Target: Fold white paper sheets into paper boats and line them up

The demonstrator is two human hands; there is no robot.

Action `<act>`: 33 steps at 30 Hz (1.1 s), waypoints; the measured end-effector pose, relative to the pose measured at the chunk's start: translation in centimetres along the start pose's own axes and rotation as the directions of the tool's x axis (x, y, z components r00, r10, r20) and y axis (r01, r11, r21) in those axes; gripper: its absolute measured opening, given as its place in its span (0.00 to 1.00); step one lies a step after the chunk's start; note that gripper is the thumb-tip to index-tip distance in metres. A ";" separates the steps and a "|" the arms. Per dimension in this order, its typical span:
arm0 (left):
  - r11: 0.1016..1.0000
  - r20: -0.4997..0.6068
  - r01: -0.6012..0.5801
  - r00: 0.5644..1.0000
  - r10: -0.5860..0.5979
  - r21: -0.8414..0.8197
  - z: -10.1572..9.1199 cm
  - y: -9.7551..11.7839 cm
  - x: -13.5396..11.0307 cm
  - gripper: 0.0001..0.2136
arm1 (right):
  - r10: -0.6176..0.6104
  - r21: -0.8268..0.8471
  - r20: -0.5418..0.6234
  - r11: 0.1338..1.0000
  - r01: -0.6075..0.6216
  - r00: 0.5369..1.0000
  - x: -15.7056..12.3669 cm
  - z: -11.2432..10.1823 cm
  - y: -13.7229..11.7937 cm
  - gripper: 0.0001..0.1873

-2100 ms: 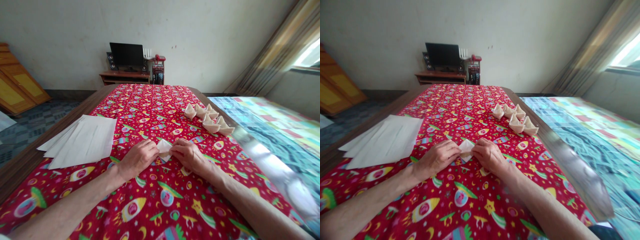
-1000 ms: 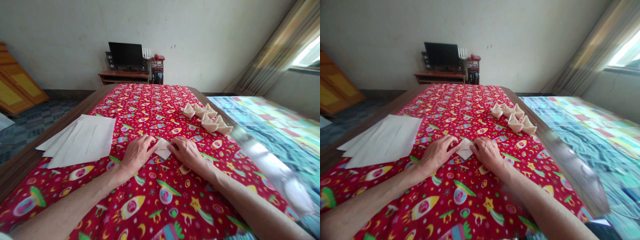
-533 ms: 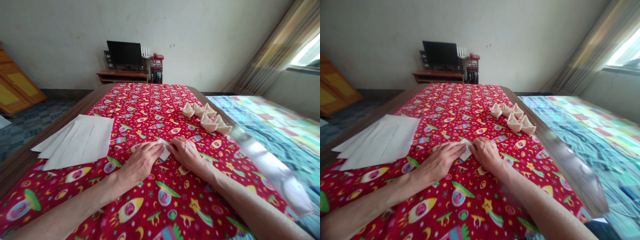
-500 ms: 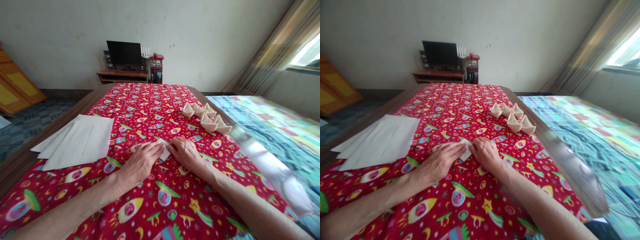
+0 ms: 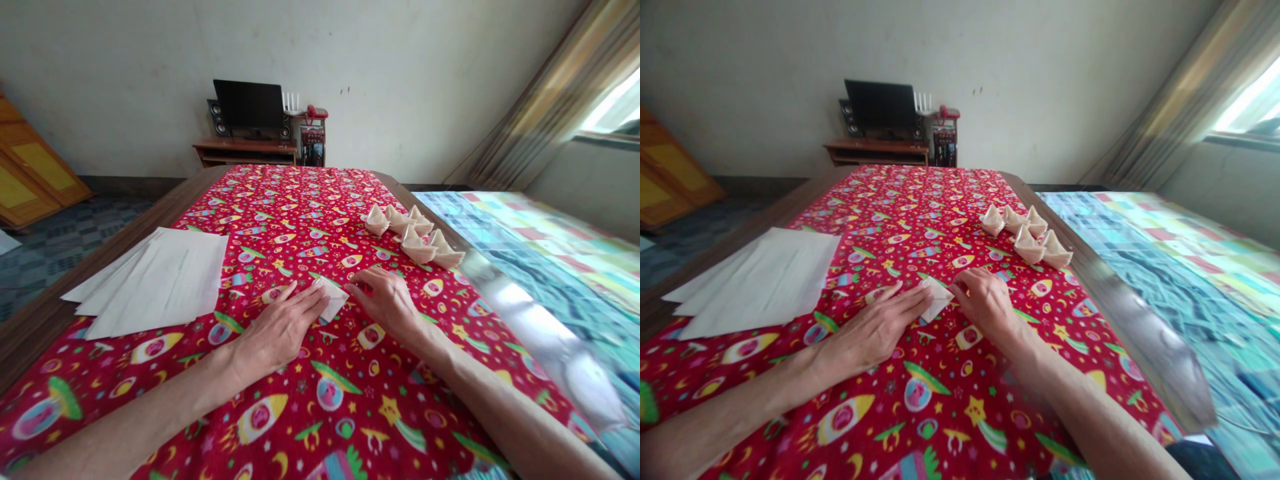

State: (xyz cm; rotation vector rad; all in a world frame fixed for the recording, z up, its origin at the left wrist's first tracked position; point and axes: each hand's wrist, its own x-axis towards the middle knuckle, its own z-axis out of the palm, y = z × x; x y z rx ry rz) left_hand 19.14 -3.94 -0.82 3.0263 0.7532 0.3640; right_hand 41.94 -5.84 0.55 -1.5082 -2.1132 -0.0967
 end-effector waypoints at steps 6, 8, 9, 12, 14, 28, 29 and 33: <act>1.000 0.043 0.020 0.999 -0.020 -0.002 -0.3 0.2 0.0 0.32 | -0.254 -0.161 0.242 0.941 0.297 0.936 -0.9 -0.5 -2.1 0.08; 1.000 0.036 0.024 0.999 -0.024 0.005 -0.5 0.3 0.1 0.32 | -0.235 -0.197 0.299 0.933 0.301 0.925 -1.1 -0.5 -2.4 0.08; 1.000 0.035 0.024 0.999 -0.024 0.011 -0.6 0.4 0.1 0.32 | -0.219 -0.207 0.312 0.934 0.291 0.924 -1.2 -0.5 -2.4 0.08; 0.999 0.041 0.037 0.998 -0.039 0.036 -1.0 0.6 0.0 0.30 | -0.175 -0.217 0.327 0.943 0.254 0.929 -1.3 -0.8 -2.0 0.08; 0.997 0.043 0.057 0.997 -0.060 0.057 -1.3 0.6 -0.2 0.29 | -0.167 -0.206 0.330 0.948 0.243 0.929 -1.4 -1.0 -1.6 0.08; 0.987 -0.096 0.124 0.989 -0.115 0.100 -0.8 -1.2 -3.2 0.24 | -0.123 -0.199 0.330 0.960 0.196 0.936 -1.5 -1.3 -1.2 0.10; 0.988 -0.133 0.144 0.982 -0.135 0.056 -0.6 -1.5 -3.1 0.23 | -0.126 -0.195 0.330 0.961 0.198 0.936 -1.4 -1.3 -1.2 0.10; 0.962 -0.295 0.239 0.917 -0.267 -0.130 -0.1 -3.1 -1.9 0.18 | -0.158 -0.186 0.331 0.956 0.229 0.930 -1.3 -1.1 -1.3 0.10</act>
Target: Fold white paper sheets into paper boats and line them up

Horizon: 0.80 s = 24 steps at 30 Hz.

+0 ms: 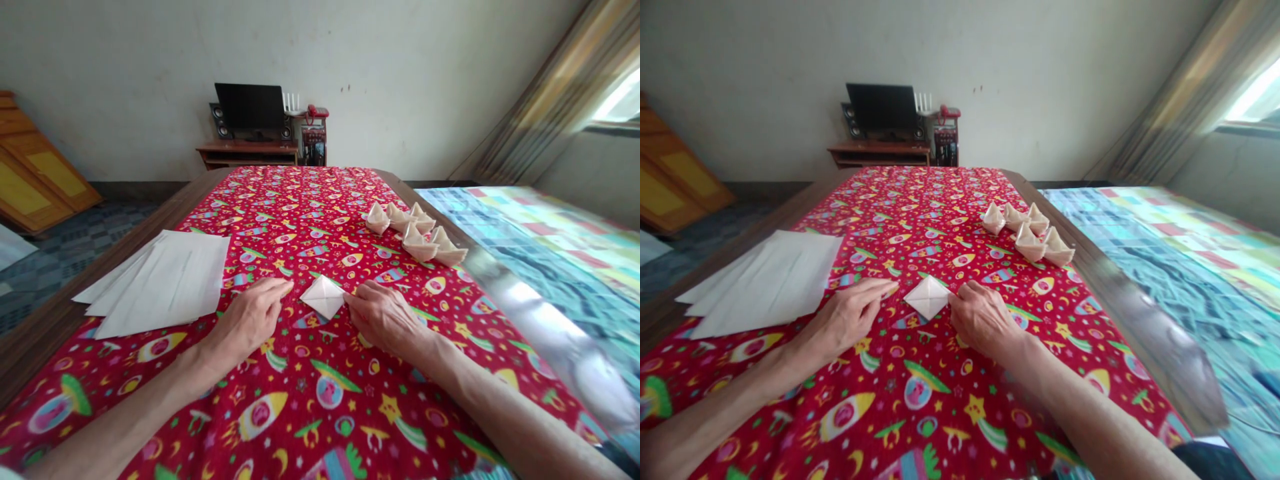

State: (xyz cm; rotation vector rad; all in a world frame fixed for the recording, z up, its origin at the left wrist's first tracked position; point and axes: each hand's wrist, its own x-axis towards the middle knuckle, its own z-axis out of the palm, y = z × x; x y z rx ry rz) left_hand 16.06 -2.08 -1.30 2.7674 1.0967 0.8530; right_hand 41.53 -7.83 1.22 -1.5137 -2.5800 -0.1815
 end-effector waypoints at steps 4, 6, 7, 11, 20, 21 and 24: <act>1.000 0.049 0.014 0.999 -0.012 -0.024 0.7 -0.5 2.1 0.12 | 0.005 0.002 -0.019 1.000 -0.005 1.000 0.0 0.1 0.0 0.11; 0.999 0.081 0.009 0.997 -0.006 -0.034 1.0 -0.5 2.8 0.10 | 0.018 0.005 -0.029 1.000 -0.018 0.999 0.0 0.1 0.0 0.12; 0.998 0.089 0.010 0.996 -0.005 -0.057 1.1 -0.4 3.1 0.10 | 0.026 0.009 -0.036 1.000 -0.026 0.999 0.0 0.2 0.0 0.12; 0.988 0.116 0.025 0.993 -0.007 -0.154 1.4 -0.1 3.2 0.05 | 0.139 0.091 -0.102 0.987 -0.130 0.985 0.3 0.9 0.0 0.12; 0.983 0.123 0.030 0.992 -0.007 -0.184 1.0 1.0 2.5 0.06 | 0.246 0.416 -0.171 0.896 -0.157 0.954 1.3 2.1 0.6 0.04; 0.980 0.140 0.021 0.990 0.007 -0.196 0.9 1.1 2.5 0.04 | 0.249 0.424 -0.170 0.892 -0.158 0.953 1.3 2.2 0.7 0.04; 0.984 0.165 0.026 0.986 0.003 -0.179 0.8 1.4 2.5 0.03 | 0.259 0.415 -0.177 0.894 -0.166 0.950 1.4 2.4 0.9 0.05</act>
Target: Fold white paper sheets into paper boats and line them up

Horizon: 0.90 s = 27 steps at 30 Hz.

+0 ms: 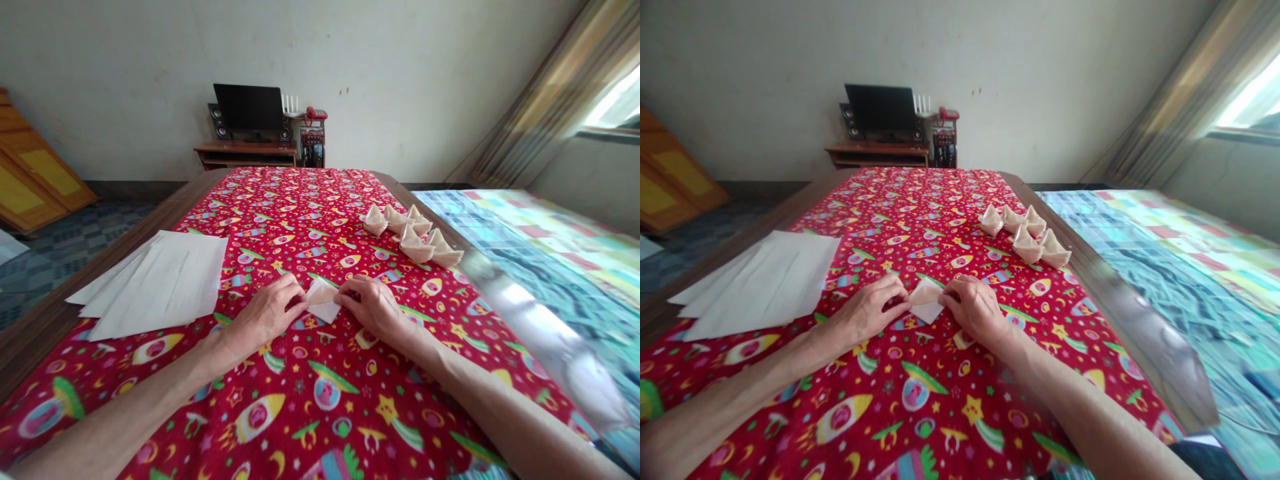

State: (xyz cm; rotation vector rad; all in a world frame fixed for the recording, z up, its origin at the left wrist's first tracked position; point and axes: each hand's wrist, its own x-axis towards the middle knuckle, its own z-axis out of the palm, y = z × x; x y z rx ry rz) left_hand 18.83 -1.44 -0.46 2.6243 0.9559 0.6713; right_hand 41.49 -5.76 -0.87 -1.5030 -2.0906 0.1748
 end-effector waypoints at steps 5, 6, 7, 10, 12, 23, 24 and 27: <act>0.979 0.014 0.098 0.995 -0.102 0.178 0.1 0.5 0.2 0.07 | 0.014 -0.093 0.003 0.996 -0.014 1.000 0.2 0.3 0.1 0.08; 0.969 0.020 0.112 0.993 -0.119 0.220 0.1 0.7 0.3 0.08 | 0.017 -0.111 0.011 0.994 -0.016 1.000 0.2 0.3 0.0 0.09; 0.959 0.026 0.119 0.991 -0.130 0.259 0.2 0.8 0.3 0.08 | 0.023 -0.131 0.020 0.991 -0.020 1.000 0.3 0.2 -0.1 0.09; 0.925 0.034 0.119 0.989 -0.141 0.362 0.2 1.2 0.4 0.08 | 0.063 -0.185 0.061 0.981 -0.051 0.996 0.7 -0.1 -0.5 0.09; 0.908 0.032 0.109 0.991 -0.133 0.404 0.2 1.3 0.4 0.08 | 0.110 -0.216 0.096 0.972 -0.088 0.989 1.0 -0.4 -0.7 0.09; 0.901 0.076 -0.147 0.989 0.127 0.408 -0.3 2.4 0.3 0.14 | 0.190 -0.228 0.202 0.963 -0.143 0.961 2.3 -1.3 -0.6 0.12; 0.891 0.114 -0.189 0.981 0.156 0.413 -0.4 2.6 0.3 0.14 | 0.192 -0.227 0.204 0.963 -0.144 0.960 2.3 -1.2 -0.6 0.12; 0.886 0.204 -0.241 0.964 0.170 0.398 -0.6 2.6 0.2 0.16 | 0.204 -0.230 0.210 0.961 -0.154 0.956 2.3 -1.2 -0.6 0.12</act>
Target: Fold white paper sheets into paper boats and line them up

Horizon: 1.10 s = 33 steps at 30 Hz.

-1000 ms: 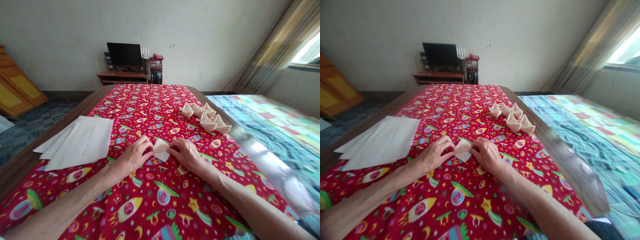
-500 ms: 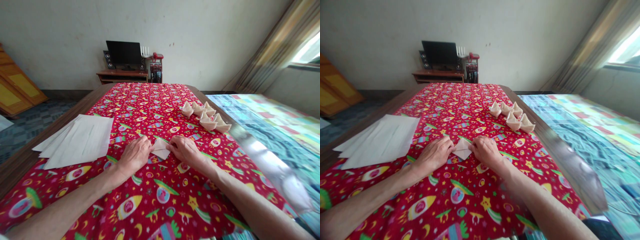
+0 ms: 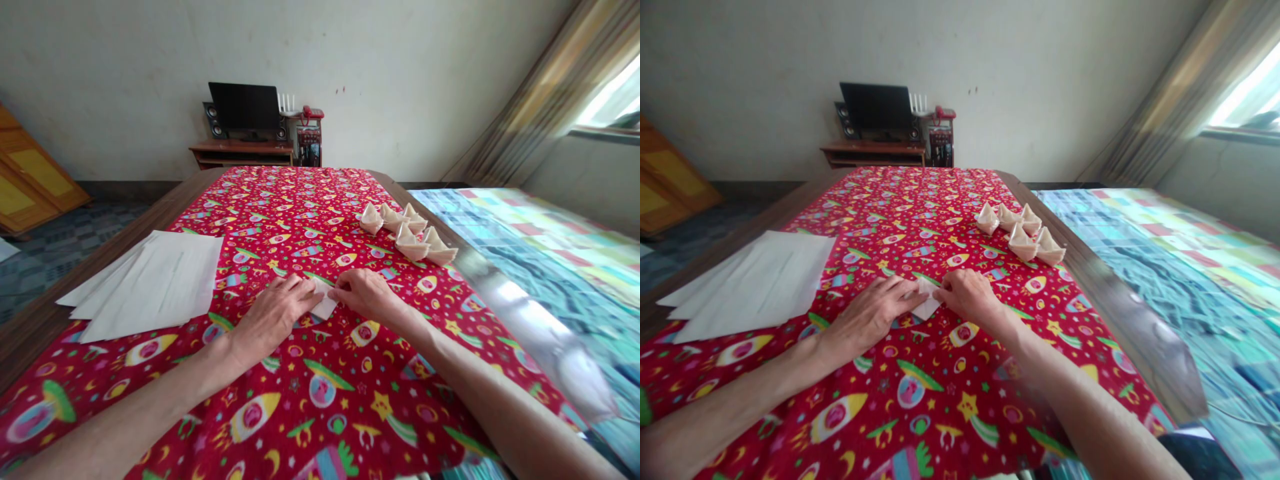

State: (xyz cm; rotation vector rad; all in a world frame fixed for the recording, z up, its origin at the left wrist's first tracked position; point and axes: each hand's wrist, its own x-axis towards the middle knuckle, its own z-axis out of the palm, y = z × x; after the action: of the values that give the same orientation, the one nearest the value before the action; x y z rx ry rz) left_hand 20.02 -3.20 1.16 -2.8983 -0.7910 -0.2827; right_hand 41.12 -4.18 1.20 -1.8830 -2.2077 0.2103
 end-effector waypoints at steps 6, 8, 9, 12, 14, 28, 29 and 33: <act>0.999 0.064 0.035 0.997 -0.034 -0.023 0.5 -0.2 -0.6 0.28 | -0.004 0.022 -0.019 1.000 0.005 1.000 0.0 0.2 0.1 0.12; 0.998 0.066 0.057 0.996 -0.056 -0.014 0.6 -0.1 -0.7 0.29 | -0.015 0.035 -0.034 0.999 0.016 0.999 -0.2 0.4 0.1 0.12; 0.998 0.068 0.065 0.996 -0.064 -0.010 0.5 -0.1 -0.7 0.29 | -0.029 0.031 -0.060 0.999 0.031 0.998 -0.4 0.5 0.1 0.11; 0.997 0.079 0.073 0.994 -0.073 -0.001 0.3 0.1 -0.7 0.30 | -0.179 -0.083 -0.176 0.983 0.166 0.968 -1.2 0.6 -0.3 0.08; 0.997 0.087 0.074 0.993 -0.074 0.001 0.2 0.2 -0.6 0.30 | -0.393 -0.204 -0.152 0.910 0.361 0.907 -1.9 0.5 -0.6 0.07; 0.995 0.019 0.069 0.997 -0.071 0.068 -0.3 -0.3 -2.8 0.28 | -0.451 -0.331 -0.011 0.844 0.423 0.892 -3.7 -0.9 -0.3 0.09; 0.995 0.010 0.062 0.998 -0.063 0.078 -0.4 -0.5 -3.1 0.28 | -0.444 -0.337 -0.008 0.845 0.416 0.896 -3.7 -0.9 -0.3 0.09; 0.999 -0.055 0.044 0.998 -0.043 0.023 0.2 -1.5 -3.5 0.24 | -0.443 -0.327 -0.001 0.847 0.419 0.896 -3.6 -1.0 -0.4 0.09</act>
State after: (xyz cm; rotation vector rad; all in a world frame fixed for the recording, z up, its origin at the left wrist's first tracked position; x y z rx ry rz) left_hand 16.30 -3.61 0.37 -2.8411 -0.8435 -0.3529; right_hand 41.52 -7.88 1.97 -1.4279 -2.6611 -0.3143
